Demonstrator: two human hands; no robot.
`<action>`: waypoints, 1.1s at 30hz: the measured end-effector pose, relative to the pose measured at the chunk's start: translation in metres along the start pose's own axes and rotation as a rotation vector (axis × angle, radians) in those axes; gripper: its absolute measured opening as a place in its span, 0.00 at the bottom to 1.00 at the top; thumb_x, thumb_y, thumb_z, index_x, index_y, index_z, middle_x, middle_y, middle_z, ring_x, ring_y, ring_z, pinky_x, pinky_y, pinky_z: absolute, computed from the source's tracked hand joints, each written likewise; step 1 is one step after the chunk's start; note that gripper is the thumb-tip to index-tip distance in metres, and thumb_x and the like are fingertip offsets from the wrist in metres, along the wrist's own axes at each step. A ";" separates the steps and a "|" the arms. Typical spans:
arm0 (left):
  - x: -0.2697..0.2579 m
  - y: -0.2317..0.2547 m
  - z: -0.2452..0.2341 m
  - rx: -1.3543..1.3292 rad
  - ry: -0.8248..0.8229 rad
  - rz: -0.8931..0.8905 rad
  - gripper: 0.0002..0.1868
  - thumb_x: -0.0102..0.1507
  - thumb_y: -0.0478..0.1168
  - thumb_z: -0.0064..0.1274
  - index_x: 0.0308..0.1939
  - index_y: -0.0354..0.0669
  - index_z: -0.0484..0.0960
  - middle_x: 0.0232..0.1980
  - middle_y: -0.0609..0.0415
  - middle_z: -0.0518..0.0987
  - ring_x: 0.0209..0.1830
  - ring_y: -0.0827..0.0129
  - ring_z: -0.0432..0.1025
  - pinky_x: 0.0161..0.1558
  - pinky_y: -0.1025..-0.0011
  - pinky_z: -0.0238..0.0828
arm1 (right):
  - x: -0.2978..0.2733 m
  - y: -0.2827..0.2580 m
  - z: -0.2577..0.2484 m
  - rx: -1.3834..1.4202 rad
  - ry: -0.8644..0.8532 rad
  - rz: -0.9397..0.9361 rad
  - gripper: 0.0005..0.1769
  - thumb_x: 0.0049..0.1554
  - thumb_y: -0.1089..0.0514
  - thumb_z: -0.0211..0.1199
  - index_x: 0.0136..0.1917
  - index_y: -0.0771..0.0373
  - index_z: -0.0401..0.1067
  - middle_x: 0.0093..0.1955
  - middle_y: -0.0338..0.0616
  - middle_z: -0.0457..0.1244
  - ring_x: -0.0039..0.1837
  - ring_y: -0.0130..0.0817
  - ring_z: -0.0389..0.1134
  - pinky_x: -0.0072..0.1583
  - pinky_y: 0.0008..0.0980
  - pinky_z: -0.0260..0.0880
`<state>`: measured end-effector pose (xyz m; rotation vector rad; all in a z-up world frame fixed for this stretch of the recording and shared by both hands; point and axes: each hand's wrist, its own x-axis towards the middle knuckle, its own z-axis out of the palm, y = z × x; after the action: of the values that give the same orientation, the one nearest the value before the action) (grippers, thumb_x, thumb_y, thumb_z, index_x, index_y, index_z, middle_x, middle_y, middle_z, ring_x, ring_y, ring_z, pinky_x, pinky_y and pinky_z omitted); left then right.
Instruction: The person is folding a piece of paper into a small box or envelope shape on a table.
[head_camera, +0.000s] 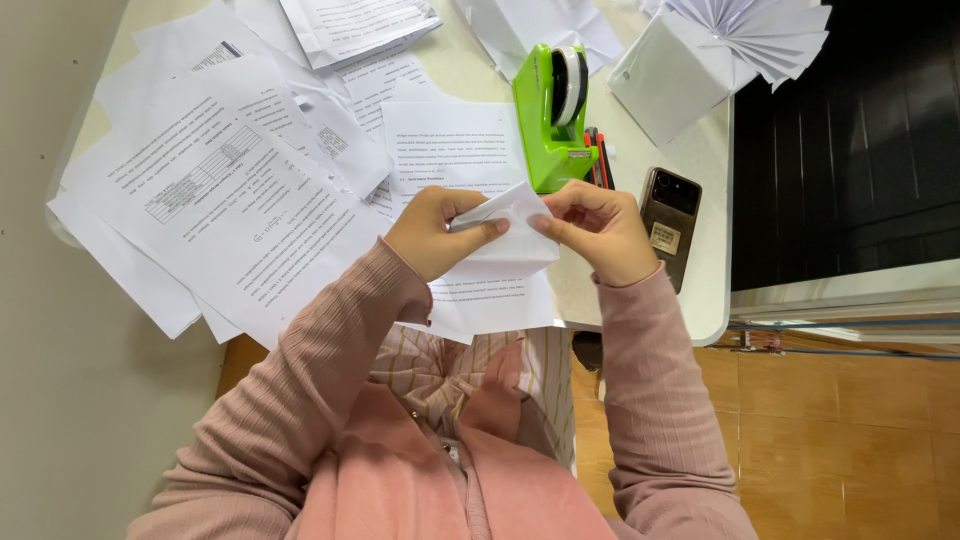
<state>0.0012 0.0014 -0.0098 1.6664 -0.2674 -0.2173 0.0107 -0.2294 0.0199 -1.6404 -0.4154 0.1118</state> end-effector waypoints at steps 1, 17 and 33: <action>0.000 -0.002 0.000 -0.001 0.001 0.000 0.10 0.63 0.38 0.61 0.48 0.42 0.89 0.37 0.49 0.85 0.41 0.67 0.77 0.53 0.64 0.74 | -0.001 0.000 -0.005 0.000 -0.001 0.001 0.08 0.53 0.68 0.75 0.47 0.69 0.80 0.37 0.39 0.64 0.42 0.19 0.63 0.48 0.20 0.67; -0.008 0.032 0.003 0.130 0.075 0.122 0.09 0.63 0.36 0.61 0.46 0.40 0.89 0.40 0.43 0.87 0.46 0.52 0.82 0.54 0.61 0.73 | -0.010 0.005 -0.003 -0.187 -0.041 -0.205 0.14 0.52 0.68 0.76 0.52 0.68 0.80 0.41 0.43 0.61 0.46 0.27 0.61 0.54 0.28 0.66; -0.029 0.043 -0.017 0.576 0.155 0.495 0.03 0.58 0.30 0.63 0.35 0.40 0.88 0.32 0.50 0.82 0.35 0.60 0.75 0.41 0.68 0.75 | -0.025 -0.001 0.016 -0.481 0.150 -0.453 0.11 0.54 0.73 0.71 0.48 0.60 0.84 0.38 0.38 0.59 0.43 0.30 0.58 0.54 0.29 0.63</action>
<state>-0.0235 0.0219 0.0349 2.1038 -0.6576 0.3958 -0.0182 -0.2225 0.0149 -1.9621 -0.7266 -0.4808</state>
